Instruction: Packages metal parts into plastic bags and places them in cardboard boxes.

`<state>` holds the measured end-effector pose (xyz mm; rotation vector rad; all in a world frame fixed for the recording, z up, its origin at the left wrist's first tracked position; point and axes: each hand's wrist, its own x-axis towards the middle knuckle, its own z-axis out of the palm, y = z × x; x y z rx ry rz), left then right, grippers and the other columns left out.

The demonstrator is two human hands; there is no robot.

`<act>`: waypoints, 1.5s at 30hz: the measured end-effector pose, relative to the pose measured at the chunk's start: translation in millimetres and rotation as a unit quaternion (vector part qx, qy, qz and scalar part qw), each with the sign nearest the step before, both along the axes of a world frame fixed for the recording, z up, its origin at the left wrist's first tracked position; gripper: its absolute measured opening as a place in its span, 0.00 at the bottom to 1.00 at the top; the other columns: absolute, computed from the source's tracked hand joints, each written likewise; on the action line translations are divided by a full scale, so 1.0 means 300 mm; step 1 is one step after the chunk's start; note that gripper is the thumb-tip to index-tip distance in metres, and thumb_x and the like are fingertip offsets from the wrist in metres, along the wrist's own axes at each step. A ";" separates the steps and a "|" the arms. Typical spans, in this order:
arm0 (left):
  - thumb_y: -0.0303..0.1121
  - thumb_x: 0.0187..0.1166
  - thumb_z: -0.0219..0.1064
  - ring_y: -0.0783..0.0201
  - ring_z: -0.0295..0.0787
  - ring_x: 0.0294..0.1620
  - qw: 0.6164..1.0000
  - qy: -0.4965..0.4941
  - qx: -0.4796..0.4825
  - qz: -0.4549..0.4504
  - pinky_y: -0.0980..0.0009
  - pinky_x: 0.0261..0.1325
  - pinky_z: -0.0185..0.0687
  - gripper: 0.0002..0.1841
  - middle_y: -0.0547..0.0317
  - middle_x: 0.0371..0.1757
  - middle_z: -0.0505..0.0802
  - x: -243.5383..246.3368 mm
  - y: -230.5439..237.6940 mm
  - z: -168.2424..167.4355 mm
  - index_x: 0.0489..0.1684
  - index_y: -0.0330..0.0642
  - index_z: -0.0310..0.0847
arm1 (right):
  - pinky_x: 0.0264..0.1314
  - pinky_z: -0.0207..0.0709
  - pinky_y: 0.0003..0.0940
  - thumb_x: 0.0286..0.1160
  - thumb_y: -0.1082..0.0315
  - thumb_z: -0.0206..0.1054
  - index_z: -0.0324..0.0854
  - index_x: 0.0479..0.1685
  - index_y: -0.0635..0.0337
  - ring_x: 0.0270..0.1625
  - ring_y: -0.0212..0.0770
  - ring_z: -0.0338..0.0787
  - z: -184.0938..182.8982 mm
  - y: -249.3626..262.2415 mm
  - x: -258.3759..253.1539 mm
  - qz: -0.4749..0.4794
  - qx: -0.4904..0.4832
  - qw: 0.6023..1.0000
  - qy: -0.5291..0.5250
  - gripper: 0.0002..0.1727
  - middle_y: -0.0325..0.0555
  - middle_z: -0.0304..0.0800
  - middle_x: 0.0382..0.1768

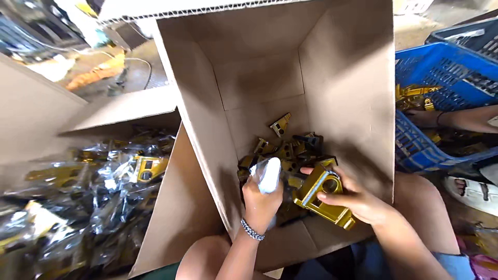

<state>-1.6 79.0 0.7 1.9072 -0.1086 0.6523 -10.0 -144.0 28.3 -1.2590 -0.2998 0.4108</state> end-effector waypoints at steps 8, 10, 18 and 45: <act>0.15 0.61 0.76 0.70 0.92 0.46 0.922 0.195 -0.325 -0.084 0.72 0.57 0.90 0.22 0.58 0.42 0.94 -0.055 -0.014 0.107 0.55 0.28 0.77 | 0.56 0.86 0.56 0.65 0.72 0.74 0.84 0.57 0.71 0.55 0.62 0.92 -0.083 0.204 0.010 -0.111 -0.421 0.863 -0.256 0.20 0.71 0.84 0.63; 0.20 0.64 0.76 0.71 0.93 0.48 0.943 0.195 -0.255 -0.091 0.73 0.58 0.89 0.20 0.56 0.43 0.94 -0.060 -0.003 0.081 0.55 0.26 0.79 | 0.59 0.83 0.60 0.71 0.71 0.70 0.75 0.72 0.68 0.60 0.67 0.89 -0.058 0.249 0.018 0.000 -0.500 0.846 -0.187 0.27 0.73 0.73 0.74; 0.37 0.58 0.84 0.67 0.95 0.47 0.999 0.010 0.020 0.040 0.68 0.58 0.90 0.25 0.47 0.43 0.96 0.009 0.037 0.011 0.47 0.25 0.88 | 0.70 0.81 0.31 0.64 0.70 0.79 0.68 0.78 0.66 0.65 0.35 0.86 -0.073 0.260 0.060 -0.027 -0.109 0.992 0.065 0.38 0.50 0.85 0.65; 0.26 0.55 0.87 0.73 0.93 0.44 0.899 0.306 -0.202 -0.239 0.73 0.54 0.90 0.27 0.60 0.43 0.95 -0.126 0.006 0.060 0.54 0.32 0.83 | 0.46 0.86 0.21 0.81 0.70 0.65 0.87 0.46 0.63 0.37 0.23 0.89 -0.065 0.121 -0.013 -0.019 -0.185 0.981 -0.060 0.07 0.33 0.91 0.36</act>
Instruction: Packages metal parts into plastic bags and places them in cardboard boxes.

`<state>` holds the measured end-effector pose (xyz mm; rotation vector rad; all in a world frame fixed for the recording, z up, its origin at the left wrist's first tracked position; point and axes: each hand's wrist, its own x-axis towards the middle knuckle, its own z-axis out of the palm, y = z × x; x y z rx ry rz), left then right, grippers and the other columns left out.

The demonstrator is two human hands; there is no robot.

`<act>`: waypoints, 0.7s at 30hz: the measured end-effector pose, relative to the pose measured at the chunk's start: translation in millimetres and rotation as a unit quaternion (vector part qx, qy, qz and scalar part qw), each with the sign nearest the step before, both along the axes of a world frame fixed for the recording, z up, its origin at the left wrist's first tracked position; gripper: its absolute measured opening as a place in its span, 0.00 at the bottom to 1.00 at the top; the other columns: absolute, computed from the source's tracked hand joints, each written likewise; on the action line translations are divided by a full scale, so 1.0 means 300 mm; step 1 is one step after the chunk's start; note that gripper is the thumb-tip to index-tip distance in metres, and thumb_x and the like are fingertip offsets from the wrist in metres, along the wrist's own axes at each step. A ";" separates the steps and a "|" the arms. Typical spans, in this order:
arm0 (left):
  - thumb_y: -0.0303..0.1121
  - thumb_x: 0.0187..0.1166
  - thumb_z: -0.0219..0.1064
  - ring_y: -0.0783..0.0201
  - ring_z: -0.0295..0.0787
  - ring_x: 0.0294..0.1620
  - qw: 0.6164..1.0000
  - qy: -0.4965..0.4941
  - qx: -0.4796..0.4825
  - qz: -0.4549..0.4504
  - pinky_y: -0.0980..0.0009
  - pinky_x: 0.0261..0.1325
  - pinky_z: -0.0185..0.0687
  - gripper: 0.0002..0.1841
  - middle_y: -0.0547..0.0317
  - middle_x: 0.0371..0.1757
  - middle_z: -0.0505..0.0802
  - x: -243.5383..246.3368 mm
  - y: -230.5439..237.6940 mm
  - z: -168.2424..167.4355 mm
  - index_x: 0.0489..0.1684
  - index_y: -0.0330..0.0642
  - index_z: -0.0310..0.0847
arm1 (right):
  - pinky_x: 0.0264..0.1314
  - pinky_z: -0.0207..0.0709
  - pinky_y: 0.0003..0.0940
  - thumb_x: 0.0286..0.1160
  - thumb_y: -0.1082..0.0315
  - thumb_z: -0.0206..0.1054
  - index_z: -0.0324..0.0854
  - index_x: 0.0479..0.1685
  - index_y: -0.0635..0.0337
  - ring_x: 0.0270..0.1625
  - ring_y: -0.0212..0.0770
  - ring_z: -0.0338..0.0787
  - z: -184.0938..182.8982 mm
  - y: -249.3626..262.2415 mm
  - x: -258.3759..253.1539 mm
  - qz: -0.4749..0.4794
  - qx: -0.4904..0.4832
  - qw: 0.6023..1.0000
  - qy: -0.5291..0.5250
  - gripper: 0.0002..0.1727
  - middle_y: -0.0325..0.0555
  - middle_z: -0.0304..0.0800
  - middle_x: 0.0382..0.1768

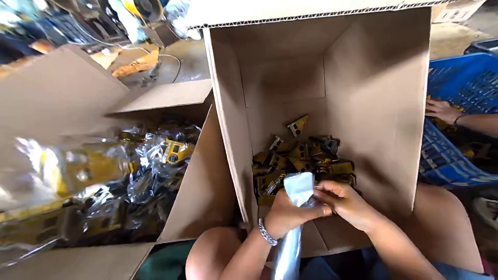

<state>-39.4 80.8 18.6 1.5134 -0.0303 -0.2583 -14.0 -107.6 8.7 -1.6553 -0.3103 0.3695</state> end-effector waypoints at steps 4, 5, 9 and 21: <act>0.31 0.79 0.69 0.70 0.94 0.34 0.978 -0.058 0.189 0.059 0.69 0.45 0.93 0.12 0.57 0.36 0.95 0.062 0.072 0.015 0.50 0.30 0.87 | 0.26 0.87 0.25 0.76 0.72 0.70 0.80 0.34 0.54 0.21 0.28 0.89 0.002 -0.063 -0.012 0.043 0.065 0.987 0.142 0.05 0.30 0.90 0.23; 0.30 0.81 0.65 0.66 0.94 0.36 0.965 -0.076 0.233 0.097 0.65 0.46 0.92 0.14 0.52 0.39 0.95 0.090 0.091 -0.001 0.54 0.25 0.85 | 0.21 0.83 0.24 0.73 0.70 0.72 0.76 0.30 0.51 0.16 0.27 0.85 -0.009 -0.057 -0.020 0.018 0.078 0.984 0.161 0.09 0.29 0.86 0.18; 0.28 0.65 0.80 0.71 0.92 0.37 0.997 0.037 0.061 0.014 0.71 0.46 0.92 0.19 0.62 0.37 0.94 0.041 0.031 0.006 0.52 0.33 0.83 | 0.19 0.76 0.21 0.64 0.66 0.81 0.77 0.29 0.61 0.15 0.24 0.77 -0.023 0.015 -0.057 -0.017 0.011 0.996 0.085 0.14 0.34 0.79 0.17; 0.26 0.56 0.74 0.77 0.92 0.40 0.943 -0.197 0.238 0.125 0.78 0.50 0.89 0.19 0.59 0.38 0.95 0.116 0.089 -0.089 0.48 0.25 0.85 | 0.90 0.32 0.74 0.69 0.74 0.74 0.74 0.76 0.76 0.93 0.72 0.44 -0.264 -0.286 0.492 0.142 -0.656 0.741 -0.003 0.33 0.71 0.53 0.89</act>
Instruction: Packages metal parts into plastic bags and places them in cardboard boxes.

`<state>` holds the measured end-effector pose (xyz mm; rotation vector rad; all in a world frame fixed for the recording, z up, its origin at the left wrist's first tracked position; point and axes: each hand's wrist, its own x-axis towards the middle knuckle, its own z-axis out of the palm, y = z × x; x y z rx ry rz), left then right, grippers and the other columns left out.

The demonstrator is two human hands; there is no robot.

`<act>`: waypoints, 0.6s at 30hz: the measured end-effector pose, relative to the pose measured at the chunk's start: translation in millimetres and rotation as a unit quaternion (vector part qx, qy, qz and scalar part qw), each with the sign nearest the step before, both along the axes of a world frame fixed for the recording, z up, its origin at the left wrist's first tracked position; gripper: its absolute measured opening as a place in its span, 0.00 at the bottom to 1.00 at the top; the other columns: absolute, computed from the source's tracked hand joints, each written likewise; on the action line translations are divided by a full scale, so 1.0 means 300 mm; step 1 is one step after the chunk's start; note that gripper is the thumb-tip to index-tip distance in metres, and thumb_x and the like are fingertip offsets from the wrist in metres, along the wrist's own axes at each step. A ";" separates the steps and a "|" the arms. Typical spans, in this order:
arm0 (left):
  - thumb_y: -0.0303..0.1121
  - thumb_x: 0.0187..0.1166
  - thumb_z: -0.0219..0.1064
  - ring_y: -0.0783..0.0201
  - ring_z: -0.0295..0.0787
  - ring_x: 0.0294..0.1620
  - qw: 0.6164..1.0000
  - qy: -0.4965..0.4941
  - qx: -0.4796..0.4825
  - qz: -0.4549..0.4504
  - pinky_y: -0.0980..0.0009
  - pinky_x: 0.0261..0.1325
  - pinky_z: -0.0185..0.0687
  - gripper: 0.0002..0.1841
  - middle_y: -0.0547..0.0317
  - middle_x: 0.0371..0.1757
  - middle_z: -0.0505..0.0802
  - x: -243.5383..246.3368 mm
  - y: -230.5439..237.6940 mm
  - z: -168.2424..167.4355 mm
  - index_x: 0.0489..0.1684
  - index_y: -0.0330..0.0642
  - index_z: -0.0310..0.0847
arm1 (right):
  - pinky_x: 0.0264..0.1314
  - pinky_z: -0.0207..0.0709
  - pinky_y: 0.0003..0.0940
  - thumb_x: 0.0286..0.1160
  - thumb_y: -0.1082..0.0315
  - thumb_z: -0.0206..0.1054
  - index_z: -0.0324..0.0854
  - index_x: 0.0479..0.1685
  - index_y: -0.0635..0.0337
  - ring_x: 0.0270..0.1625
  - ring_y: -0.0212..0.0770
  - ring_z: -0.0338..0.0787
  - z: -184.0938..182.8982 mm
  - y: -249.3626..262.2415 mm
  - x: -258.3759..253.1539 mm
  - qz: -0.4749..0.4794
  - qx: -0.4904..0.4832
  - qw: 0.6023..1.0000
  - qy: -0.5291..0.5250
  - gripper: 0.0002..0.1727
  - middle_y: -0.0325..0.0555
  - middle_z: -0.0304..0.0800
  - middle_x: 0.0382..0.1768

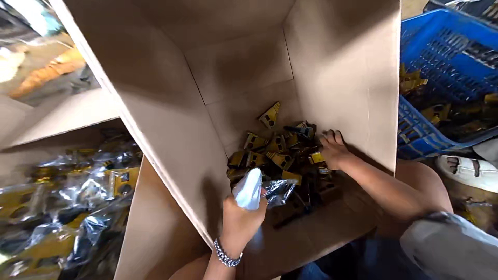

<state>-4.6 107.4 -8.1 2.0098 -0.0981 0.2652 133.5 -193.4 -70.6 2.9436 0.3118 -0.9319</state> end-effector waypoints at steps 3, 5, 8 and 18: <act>0.22 0.60 0.73 0.79 0.92 0.42 0.997 -0.018 -0.072 -0.021 0.79 0.51 0.90 0.18 0.66 0.39 0.96 0.015 0.000 0.022 0.51 0.26 0.82 | 0.93 0.34 0.67 0.65 0.71 0.75 0.75 0.78 0.69 0.92 0.66 0.55 -0.217 -0.076 0.047 0.062 -0.053 0.994 -0.070 0.35 0.66 0.61 0.88; 0.23 0.62 0.74 0.79 0.92 0.43 0.996 -0.007 -0.083 -0.018 0.79 0.53 0.89 0.19 0.65 0.40 0.96 0.011 -0.011 0.036 0.52 0.25 0.81 | 0.90 0.30 0.74 0.61 0.69 0.79 0.79 0.76 0.62 0.92 0.68 0.50 -0.136 -0.030 0.003 0.019 -0.003 0.999 -0.027 0.35 0.63 0.56 0.90; 0.27 0.64 0.77 0.81 0.92 0.45 0.997 0.000 -0.078 0.000 0.81 0.54 0.88 0.19 0.63 0.41 0.96 0.008 -0.026 0.058 0.51 0.25 0.83 | 0.86 0.27 0.79 0.56 0.69 0.81 0.91 0.52 0.62 0.91 0.71 0.48 0.002 0.008 -0.159 -0.080 0.137 0.984 -0.076 0.20 0.63 0.60 0.87; 0.30 0.66 0.77 0.84 0.90 0.43 0.996 -0.042 -0.056 0.058 0.84 0.53 0.85 0.18 0.60 0.40 0.95 0.001 -0.065 0.077 0.49 0.25 0.85 | 0.55 0.92 0.51 0.67 0.49 0.77 0.67 0.78 0.51 0.55 0.53 0.94 0.300 0.029 -0.388 -0.281 0.828 0.484 -0.010 0.39 0.53 0.90 0.62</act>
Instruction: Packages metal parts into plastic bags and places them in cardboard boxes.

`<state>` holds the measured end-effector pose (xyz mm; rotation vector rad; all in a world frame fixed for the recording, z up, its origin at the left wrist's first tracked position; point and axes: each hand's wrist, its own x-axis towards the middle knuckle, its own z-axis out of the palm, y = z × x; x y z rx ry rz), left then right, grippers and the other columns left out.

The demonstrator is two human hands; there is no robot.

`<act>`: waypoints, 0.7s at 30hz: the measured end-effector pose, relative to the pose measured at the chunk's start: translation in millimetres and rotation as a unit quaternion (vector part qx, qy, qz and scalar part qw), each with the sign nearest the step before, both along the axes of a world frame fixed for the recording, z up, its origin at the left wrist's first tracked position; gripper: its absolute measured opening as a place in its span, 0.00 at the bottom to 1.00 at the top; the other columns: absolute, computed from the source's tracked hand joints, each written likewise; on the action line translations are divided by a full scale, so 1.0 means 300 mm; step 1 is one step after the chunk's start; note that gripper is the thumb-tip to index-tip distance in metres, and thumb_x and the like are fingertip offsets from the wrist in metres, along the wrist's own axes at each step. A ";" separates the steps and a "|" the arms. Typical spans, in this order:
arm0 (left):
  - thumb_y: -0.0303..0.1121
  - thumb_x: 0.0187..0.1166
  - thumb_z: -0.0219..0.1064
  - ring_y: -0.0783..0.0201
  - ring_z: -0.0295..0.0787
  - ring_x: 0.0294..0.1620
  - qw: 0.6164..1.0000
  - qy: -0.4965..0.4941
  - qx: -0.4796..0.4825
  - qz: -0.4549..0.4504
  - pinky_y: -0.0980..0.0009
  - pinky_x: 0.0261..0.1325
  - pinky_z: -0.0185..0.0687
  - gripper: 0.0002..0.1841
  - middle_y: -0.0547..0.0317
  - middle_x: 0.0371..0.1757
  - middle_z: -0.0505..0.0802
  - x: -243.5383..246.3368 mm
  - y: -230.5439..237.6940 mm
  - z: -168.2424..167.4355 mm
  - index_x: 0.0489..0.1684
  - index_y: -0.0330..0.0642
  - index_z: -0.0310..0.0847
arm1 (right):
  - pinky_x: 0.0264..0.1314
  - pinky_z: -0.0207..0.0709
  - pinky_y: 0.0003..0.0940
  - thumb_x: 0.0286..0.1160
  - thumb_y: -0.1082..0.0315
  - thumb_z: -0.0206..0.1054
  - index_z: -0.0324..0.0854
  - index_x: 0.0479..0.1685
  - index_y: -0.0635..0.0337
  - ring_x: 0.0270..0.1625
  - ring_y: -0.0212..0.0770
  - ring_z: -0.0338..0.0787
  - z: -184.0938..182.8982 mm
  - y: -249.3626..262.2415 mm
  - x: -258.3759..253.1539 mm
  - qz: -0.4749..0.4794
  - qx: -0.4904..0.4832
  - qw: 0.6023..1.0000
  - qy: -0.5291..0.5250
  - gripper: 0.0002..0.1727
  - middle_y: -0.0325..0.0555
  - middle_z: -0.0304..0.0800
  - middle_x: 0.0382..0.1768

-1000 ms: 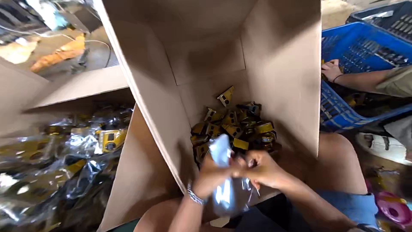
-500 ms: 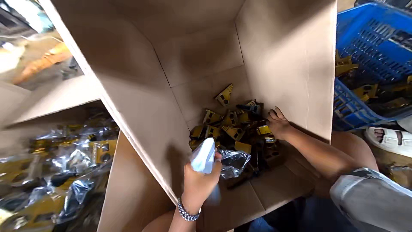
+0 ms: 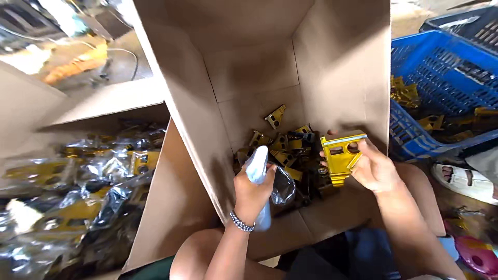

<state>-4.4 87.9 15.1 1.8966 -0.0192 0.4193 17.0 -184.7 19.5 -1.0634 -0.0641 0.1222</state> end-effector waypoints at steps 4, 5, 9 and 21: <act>0.27 0.63 0.79 0.79 0.92 0.43 0.997 -0.014 -0.076 0.014 0.80 0.53 0.88 0.19 0.58 0.40 0.95 -0.003 -0.028 -0.006 0.50 0.24 0.83 | 0.35 0.94 0.43 0.75 0.66 0.70 0.59 0.77 0.49 0.41 0.49 0.96 0.112 0.120 -0.065 0.222 -0.088 0.971 0.005 0.32 0.50 0.88 0.64; 0.25 0.63 0.79 0.76 0.92 0.43 0.990 0.020 -0.139 0.004 0.77 0.53 0.89 0.20 0.59 0.40 0.95 -0.014 -0.042 0.009 0.51 0.26 0.82 | 0.34 0.95 0.42 0.75 0.69 0.70 0.56 0.74 0.51 0.39 0.47 0.96 0.113 0.169 -0.080 0.217 -0.124 0.968 0.032 0.32 0.47 0.88 0.57; 0.18 0.69 0.73 0.71 0.91 0.43 0.935 0.132 -0.328 -0.023 0.74 0.49 0.89 0.14 0.58 0.41 0.94 -0.051 -0.079 0.087 0.51 0.31 0.80 | 0.58 0.87 0.34 0.71 0.68 0.73 0.73 0.64 0.74 0.54 0.38 0.91 -0.012 0.317 -0.071 -0.012 -0.437 0.890 -0.132 0.26 0.54 0.88 0.55; 0.38 0.63 0.80 0.64 0.91 0.42 0.997 0.000 0.075 0.003 0.64 0.54 0.87 0.27 0.48 0.40 0.94 -0.004 -0.012 -0.048 0.54 0.24 0.85 | 0.73 0.78 0.33 0.67 0.70 0.76 0.62 0.82 0.68 0.69 0.39 0.83 -0.021 0.360 0.002 0.094 -0.312 0.945 0.033 0.41 0.57 0.79 0.70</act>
